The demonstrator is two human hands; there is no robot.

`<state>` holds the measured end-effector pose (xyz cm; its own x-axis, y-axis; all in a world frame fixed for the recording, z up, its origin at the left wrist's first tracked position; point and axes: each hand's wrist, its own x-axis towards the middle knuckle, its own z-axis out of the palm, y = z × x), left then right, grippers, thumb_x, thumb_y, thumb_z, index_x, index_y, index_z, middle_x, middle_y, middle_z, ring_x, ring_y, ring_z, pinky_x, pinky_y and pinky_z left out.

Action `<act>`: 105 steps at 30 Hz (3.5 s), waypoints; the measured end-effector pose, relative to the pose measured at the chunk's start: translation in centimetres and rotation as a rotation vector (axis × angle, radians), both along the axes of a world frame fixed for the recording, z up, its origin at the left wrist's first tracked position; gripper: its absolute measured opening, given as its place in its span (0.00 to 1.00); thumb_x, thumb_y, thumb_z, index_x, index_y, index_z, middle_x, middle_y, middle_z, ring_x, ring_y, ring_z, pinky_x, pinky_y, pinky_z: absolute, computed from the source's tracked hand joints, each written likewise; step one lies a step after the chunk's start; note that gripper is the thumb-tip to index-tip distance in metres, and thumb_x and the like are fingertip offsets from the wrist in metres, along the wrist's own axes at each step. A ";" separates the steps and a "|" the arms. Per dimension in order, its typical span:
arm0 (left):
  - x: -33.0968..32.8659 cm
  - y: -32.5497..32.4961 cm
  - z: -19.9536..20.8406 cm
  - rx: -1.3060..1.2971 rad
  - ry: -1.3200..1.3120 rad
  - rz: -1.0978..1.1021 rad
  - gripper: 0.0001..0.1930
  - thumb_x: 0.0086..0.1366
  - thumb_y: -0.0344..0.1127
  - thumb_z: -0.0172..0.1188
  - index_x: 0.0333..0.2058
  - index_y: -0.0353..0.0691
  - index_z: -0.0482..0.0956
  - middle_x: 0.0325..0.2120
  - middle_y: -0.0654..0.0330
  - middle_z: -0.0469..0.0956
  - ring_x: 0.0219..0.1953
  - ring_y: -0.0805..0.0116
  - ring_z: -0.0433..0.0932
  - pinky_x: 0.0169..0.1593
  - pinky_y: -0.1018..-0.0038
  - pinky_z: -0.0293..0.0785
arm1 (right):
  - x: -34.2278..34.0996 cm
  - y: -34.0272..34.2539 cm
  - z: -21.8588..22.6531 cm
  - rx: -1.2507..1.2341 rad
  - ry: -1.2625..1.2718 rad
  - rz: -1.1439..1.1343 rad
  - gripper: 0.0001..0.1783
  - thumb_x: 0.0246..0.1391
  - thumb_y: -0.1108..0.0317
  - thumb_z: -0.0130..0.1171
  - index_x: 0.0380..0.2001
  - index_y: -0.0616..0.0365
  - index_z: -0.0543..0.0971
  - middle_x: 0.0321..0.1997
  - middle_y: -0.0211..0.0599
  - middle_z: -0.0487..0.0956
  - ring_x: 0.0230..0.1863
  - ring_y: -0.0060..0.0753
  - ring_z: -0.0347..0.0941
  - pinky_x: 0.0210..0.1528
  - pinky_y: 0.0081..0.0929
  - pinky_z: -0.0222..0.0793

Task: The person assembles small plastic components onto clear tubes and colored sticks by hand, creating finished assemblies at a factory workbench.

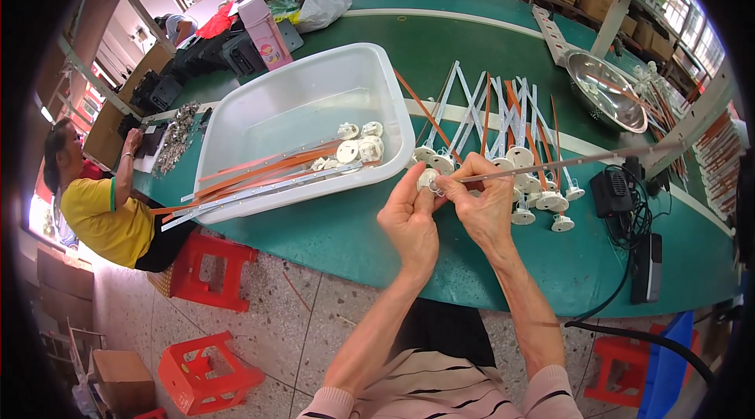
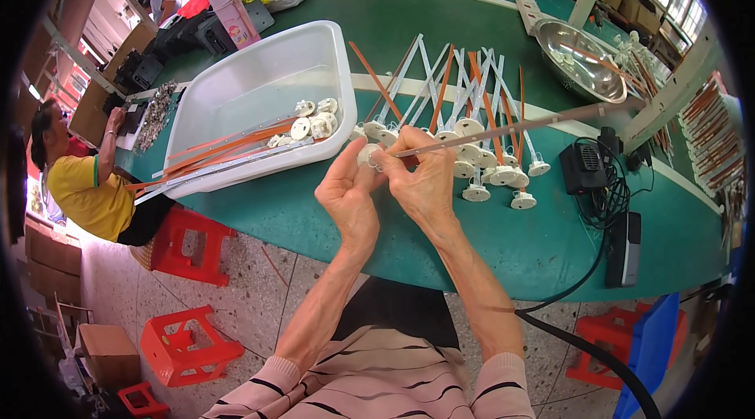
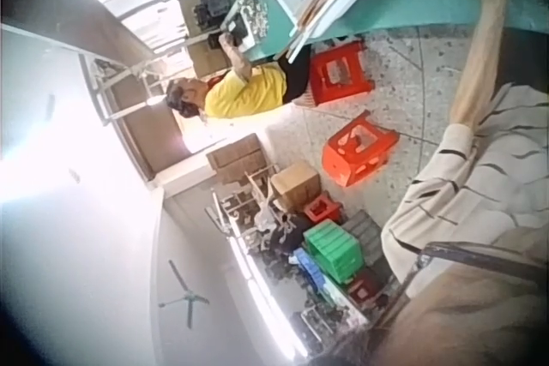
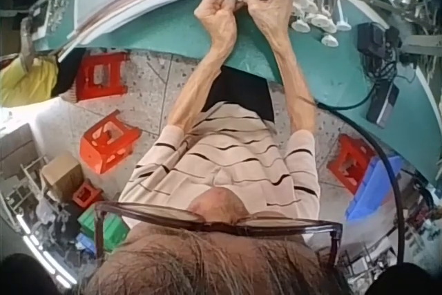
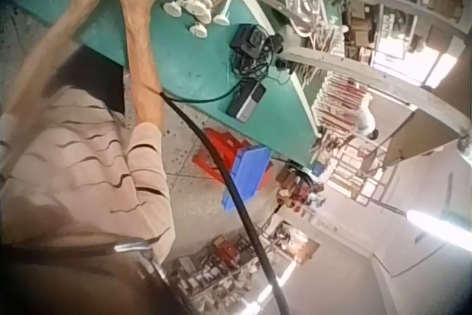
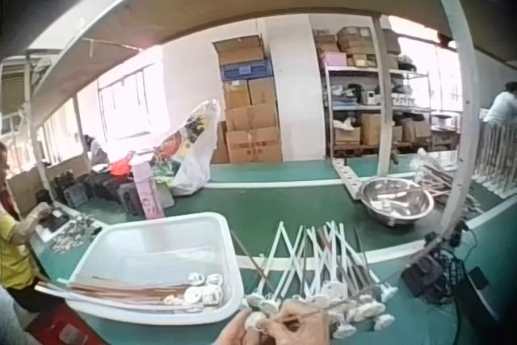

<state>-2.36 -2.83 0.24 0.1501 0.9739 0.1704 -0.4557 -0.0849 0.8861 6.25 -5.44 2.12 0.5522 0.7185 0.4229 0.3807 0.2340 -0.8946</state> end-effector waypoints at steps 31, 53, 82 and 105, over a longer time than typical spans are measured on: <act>0.2 0.5 -0.1 -0.034 -0.009 -0.096 0.16 0.61 0.20 0.50 0.49 0.21 0.68 0.37 0.48 0.77 0.37 0.66 0.78 0.40 0.72 0.80 | 1.7 -0.1 0.9 -0.079 0.029 0.136 0.07 0.40 0.73 0.64 0.22 0.64 0.76 0.15 0.30 0.74 0.19 0.18 0.68 0.22 0.19 0.64; 0.1 0.9 -0.3 -0.061 -0.145 -0.267 0.16 0.63 0.25 0.50 0.50 0.28 0.69 0.42 0.53 0.76 0.41 0.68 0.77 0.46 0.71 0.77 | 1.2 -1.0 1.7 0.039 -0.047 0.032 0.05 0.48 0.76 0.58 0.30 0.64 0.79 0.26 0.39 0.78 0.25 0.30 0.76 0.28 0.25 0.71; -1.3 0.1 -1.1 -0.207 -0.160 -0.196 0.14 0.64 0.22 0.49 0.48 0.24 0.70 0.40 0.51 0.76 0.40 0.67 0.77 0.46 0.72 0.78 | -0.5 0.0 0.1 0.089 -0.225 0.045 0.02 0.43 0.79 0.57 0.24 0.64 0.77 0.22 0.38 0.75 0.23 0.35 0.72 0.25 0.28 0.66; -1.5 0.0 -1.2 -0.250 -0.216 -0.154 0.13 0.63 0.24 0.52 0.47 0.26 0.72 0.39 0.52 0.77 0.38 0.68 0.78 0.43 0.73 0.79 | -1.0 -0.1 -0.9 0.148 -0.239 -0.007 0.03 0.44 0.77 0.60 0.24 0.63 0.75 0.20 0.36 0.74 0.20 0.31 0.70 0.23 0.25 0.63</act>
<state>-3.90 -2.83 -0.92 0.2845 0.9583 -0.0261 -0.6251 0.2061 0.7528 5.25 -5.50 1.18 0.4289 0.6358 0.6417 0.5783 0.3524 -0.7357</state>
